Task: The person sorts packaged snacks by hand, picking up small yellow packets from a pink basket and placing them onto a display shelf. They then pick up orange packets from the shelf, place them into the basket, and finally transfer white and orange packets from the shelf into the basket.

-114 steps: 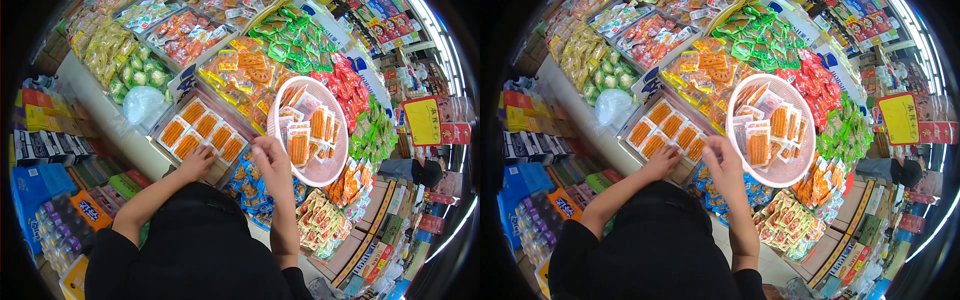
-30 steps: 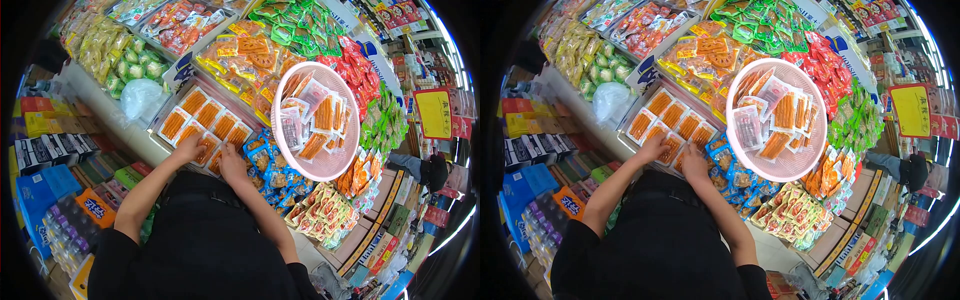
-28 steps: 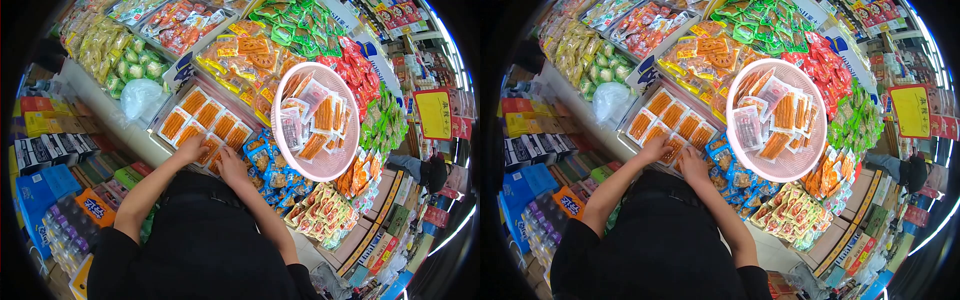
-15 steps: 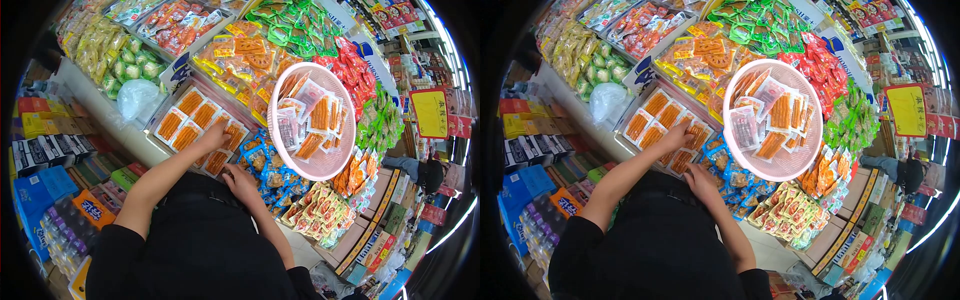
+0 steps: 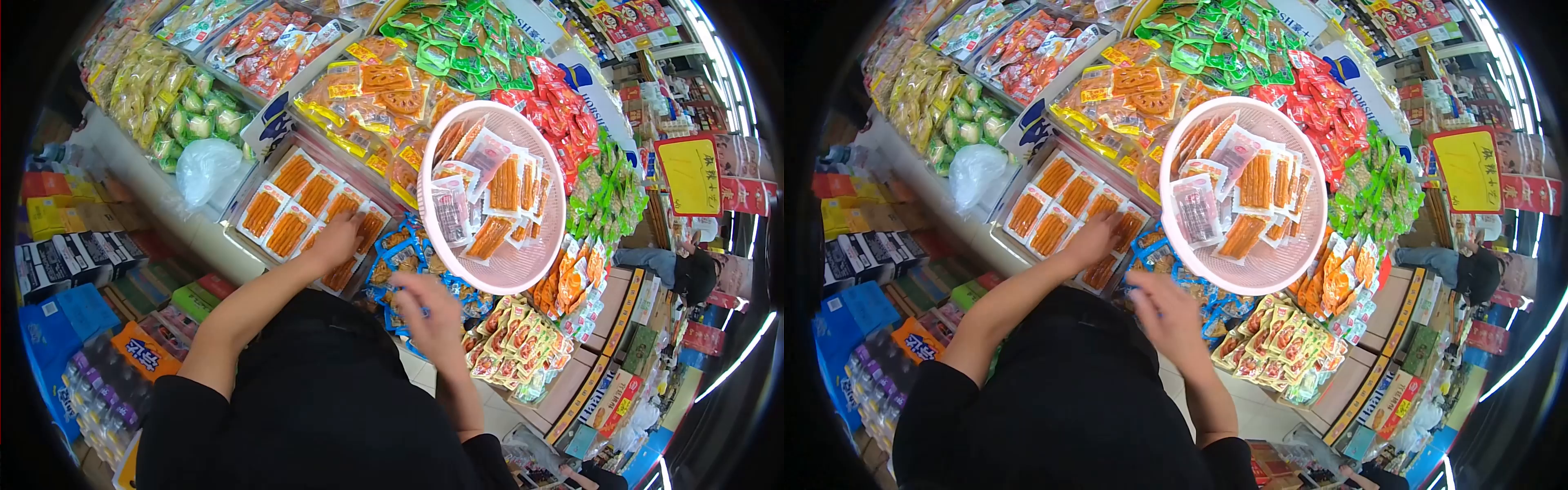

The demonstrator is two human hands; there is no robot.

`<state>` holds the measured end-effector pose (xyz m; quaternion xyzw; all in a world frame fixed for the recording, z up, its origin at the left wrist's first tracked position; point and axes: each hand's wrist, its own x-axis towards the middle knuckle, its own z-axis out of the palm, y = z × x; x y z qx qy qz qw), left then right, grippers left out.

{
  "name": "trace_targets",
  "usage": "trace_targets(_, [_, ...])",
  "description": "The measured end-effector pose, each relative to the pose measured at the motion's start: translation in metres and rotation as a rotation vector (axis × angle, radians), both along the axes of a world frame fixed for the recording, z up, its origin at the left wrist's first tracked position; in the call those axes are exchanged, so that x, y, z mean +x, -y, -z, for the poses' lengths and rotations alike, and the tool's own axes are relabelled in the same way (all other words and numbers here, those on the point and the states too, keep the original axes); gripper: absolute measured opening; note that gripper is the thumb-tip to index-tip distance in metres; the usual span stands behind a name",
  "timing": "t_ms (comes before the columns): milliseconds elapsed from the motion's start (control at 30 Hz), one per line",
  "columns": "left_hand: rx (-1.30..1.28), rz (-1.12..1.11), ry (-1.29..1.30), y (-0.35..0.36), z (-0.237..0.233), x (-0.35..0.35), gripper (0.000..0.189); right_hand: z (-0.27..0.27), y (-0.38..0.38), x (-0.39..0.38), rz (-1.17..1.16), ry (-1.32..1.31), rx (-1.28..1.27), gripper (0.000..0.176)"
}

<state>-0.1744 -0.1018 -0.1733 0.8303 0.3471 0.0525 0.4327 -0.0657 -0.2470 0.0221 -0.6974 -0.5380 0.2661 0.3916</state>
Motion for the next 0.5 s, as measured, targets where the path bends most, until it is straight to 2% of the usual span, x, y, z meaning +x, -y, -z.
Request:
trace_targets(67, [0.163, 0.035, 0.086, 0.003, -0.005, -0.005, 0.047, -0.012, -0.003, 0.028, 0.266, 0.038, 0.066, 0.018])
trace_targets(100, [0.163, 0.039, 0.091, 0.004, -0.006, -0.007, 0.047, -0.016, -0.012, 0.044, 0.442, 0.014, 0.072, 0.021])
trace_targets(133, [0.144, 0.03, 0.124, 0.006, -0.008, -0.01, 0.046, -0.013, -0.015, 0.07, 0.483, 0.104, 0.004, 0.028])
trace_targets(200, [0.129, 0.02, 0.16, 0.008, -0.007, -0.019, 0.046, -0.003, -0.025, 0.113, 0.517, 0.524, -0.006, 0.04])
trace_targets(233, [0.111, 0.033, 0.168, 0.009, -0.006, -0.025, 0.045, 0.005, -0.025, 0.134, 0.516, 0.526, -0.002, 0.04])
trace_targets(300, [0.098, 0.039, 0.18, 0.009, -0.007, -0.035, 0.043, 0.018, -0.029, 0.165, 0.515, 1.032, 0.049, 0.05])
trace_targets(333, [0.044, 0.037, 0.176, 0.009, -0.009, -0.041, 0.041, 0.022, -0.032, 0.173, 0.513, 1.032, 0.052, 0.05])
trace_targets(400, [-0.008, 0.035, 0.174, 0.009, -0.009, -0.05, 0.04, 0.023, -0.043, 0.18, 0.546, 0.642, -0.213, 0.063])
trace_targets(500, [-0.028, -0.016, 0.188, 0.011, -0.004, -0.06, 0.037, 0.022, -0.055, 0.185, 0.597, 0.654, -0.332, 0.072])
